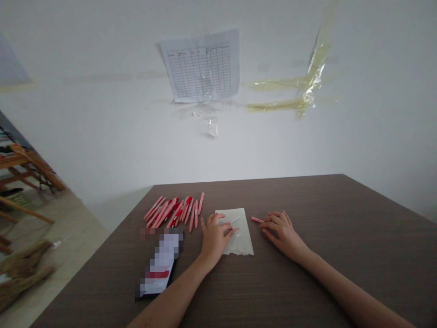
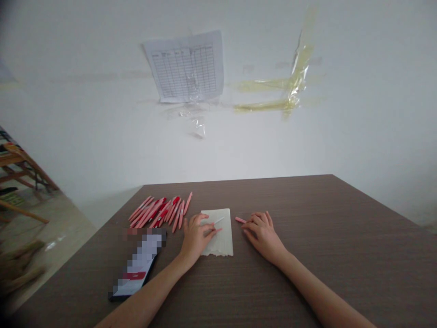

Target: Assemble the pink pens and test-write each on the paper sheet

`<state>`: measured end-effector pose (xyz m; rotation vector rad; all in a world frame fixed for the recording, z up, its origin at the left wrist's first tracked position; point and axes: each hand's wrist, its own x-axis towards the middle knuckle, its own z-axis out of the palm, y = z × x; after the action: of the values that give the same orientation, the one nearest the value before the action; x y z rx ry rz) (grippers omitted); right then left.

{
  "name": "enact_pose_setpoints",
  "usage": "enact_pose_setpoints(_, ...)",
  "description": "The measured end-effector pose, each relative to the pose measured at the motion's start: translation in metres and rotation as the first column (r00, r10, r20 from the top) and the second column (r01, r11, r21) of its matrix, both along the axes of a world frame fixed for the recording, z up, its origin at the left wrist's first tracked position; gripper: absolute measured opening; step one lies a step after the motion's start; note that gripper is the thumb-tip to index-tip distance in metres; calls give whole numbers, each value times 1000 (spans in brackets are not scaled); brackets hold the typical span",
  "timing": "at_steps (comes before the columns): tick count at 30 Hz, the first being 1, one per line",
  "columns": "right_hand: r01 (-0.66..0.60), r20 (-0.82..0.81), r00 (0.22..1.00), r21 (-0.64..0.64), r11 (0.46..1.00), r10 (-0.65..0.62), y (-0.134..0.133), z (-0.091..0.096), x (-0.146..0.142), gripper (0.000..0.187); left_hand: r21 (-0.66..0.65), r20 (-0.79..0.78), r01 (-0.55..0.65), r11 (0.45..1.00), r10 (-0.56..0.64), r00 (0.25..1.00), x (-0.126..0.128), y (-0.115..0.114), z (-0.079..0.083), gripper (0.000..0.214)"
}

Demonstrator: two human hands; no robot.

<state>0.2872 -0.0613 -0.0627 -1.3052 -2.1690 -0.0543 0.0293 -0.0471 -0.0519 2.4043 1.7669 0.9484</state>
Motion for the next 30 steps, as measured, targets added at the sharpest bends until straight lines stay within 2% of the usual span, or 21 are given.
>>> enact_pose_setpoints(7, -22, -7, 1000, 21, 1000, 22, 2, -2, -7, 19, 71, 127, -30, 997, 21, 992, -5, 6, -9, 6)
enact_pose_setpoints(13, -139, 5, 990, 30, 990, 139, -6, 5, -25, 21, 123, 183, -92, 988, 69, 981, -8, 11, -15, 12)
enact_pose_setpoints(21, -101, 208, 974, 43, 994, 90, -15, 3, -44, 47, 128, 192, -100, 987, 75, 979, -10, 12, -16, 10)
enact_pose_setpoints(25, -93, 256, 963, 27, 995, 83, -16, 2, -44, 44, 117, 183, -104, 988, 81, 980, -9, 12, -16, 8)
enact_pose_setpoints(30, -90, 206, 975, 46, 995, 78, -13, 0, -42, 33, 130, 171, -100, 986, 77, 982, -9, 11, -16, 10)
